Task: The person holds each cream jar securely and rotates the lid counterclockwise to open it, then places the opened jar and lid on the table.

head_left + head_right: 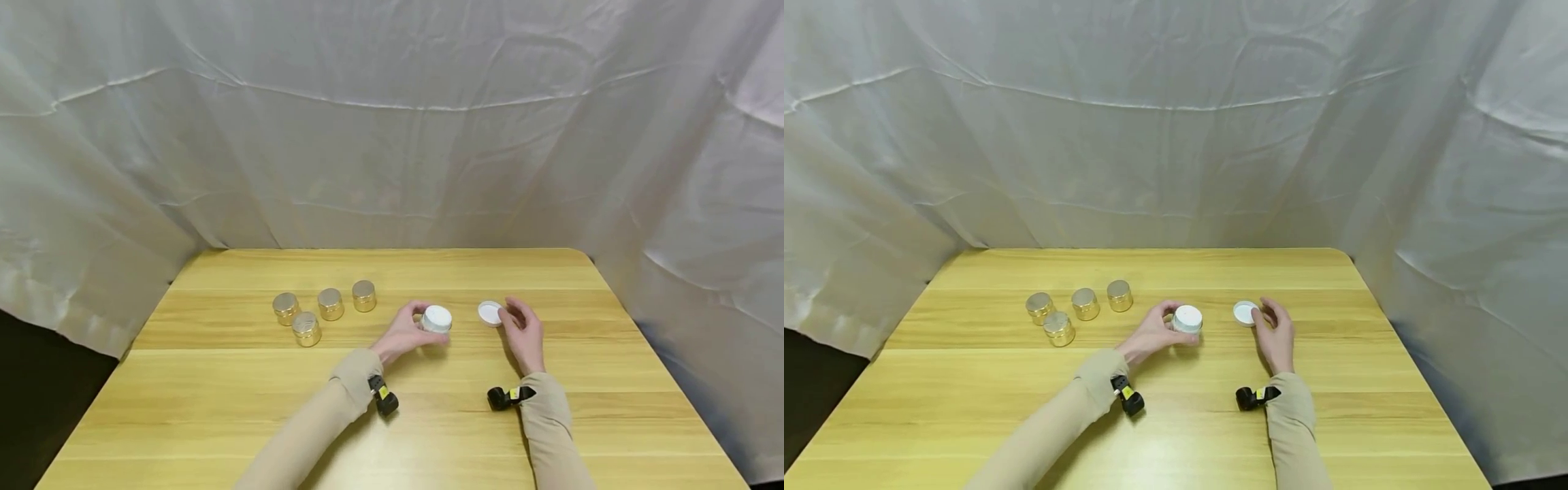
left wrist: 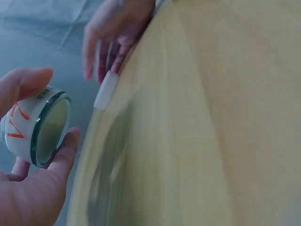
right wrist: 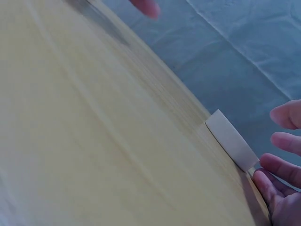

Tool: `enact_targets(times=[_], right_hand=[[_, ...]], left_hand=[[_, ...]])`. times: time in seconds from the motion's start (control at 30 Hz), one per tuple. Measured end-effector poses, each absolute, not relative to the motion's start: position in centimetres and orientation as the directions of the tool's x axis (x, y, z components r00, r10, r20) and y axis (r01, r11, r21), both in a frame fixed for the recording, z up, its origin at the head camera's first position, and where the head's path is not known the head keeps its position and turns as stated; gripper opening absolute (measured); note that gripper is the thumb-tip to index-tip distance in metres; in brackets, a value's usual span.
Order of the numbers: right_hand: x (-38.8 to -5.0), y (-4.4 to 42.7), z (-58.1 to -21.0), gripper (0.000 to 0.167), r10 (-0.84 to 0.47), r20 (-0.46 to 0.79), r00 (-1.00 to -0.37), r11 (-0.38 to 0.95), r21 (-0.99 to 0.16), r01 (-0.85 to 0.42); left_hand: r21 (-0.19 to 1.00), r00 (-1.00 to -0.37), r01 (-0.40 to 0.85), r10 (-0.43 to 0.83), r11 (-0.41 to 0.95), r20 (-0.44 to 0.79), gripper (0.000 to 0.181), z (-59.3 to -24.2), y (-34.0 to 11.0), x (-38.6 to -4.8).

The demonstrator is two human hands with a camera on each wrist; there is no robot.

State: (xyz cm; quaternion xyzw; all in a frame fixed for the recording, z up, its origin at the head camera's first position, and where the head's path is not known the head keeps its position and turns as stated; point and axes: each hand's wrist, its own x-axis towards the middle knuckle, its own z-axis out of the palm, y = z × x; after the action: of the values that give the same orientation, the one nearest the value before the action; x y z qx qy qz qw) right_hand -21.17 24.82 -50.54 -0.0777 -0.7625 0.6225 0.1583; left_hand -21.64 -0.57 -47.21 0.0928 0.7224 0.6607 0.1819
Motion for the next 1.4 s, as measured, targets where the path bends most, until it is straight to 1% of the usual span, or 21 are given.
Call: enact_targets(times=[0.17,0.3,0.5,0.63,0.73,0.87,1.03,1.2,1.4], right_hand=[[-21.3,24.8,-50.9,0.039,0.335,0.153,-0.93,0.227,-0.971,-0.078],[-21.3,24.9,-50.9,0.038,0.347,0.157,-0.925,0.239,-0.968,-0.074],[-21.1,24.8,-50.7,0.039,0.348,0.154,-0.925,0.268,-0.962,-0.06],[-21.1,24.9,-50.5,0.038,0.353,0.12,-0.928,0.242,-0.97,-0.034],[-21.2,24.8,-50.5,0.037,0.364,0.133,-0.922,0.238,-0.97,-0.046],[-21.2,24.9,-50.9,0.037,0.372,0.188,-0.909,0.27,-0.959,-0.087],[-21.2,24.8,-50.9,0.037,0.382,0.22,-0.897,0.295,-0.95,-0.108],[-21.4,24.8,-51.0,0.035,0.389,0.221,-0.894,0.29,-0.951,-0.109],[-21.5,25.0,-51.1,0.035,0.374,0.217,-0.901,0.287,-0.952,-0.11]], left_hand=[[0.99,-0.911,-0.062,0.398,0.127,-0.108,0.068,-47.4,1.1,-22.8],[0.985,-0.927,0.001,0.37,0.175,-0.065,0.063,-47.3,2.4,-23.3],[0.952,-0.946,0.073,0.324,0.298,-0.029,0.068,-47.3,3.9,-23.6],[0.931,-0.95,0.101,0.311,0.352,-0.014,0.068,-47.6,4.7,-23.9],[0.926,-0.954,0.106,0.301,0.362,-0.008,0.068,-47.8,5.1,-24.1],[0.924,-0.959,0.1,0.283,0.37,-0.009,0.068,-48.0,5.5,-24.3],[0.909,-0.964,0.105,0.265,0.404,-0.007,0.068,-48.0,6.0,-24.4],[0.89,-0.968,0.119,0.252,0.439,0.005,0.065,-48.2,6.3,-24.4],[0.887,-0.968,0.13,0.251,0.444,0.016,0.065,-48.3,6.5,-24.5]])
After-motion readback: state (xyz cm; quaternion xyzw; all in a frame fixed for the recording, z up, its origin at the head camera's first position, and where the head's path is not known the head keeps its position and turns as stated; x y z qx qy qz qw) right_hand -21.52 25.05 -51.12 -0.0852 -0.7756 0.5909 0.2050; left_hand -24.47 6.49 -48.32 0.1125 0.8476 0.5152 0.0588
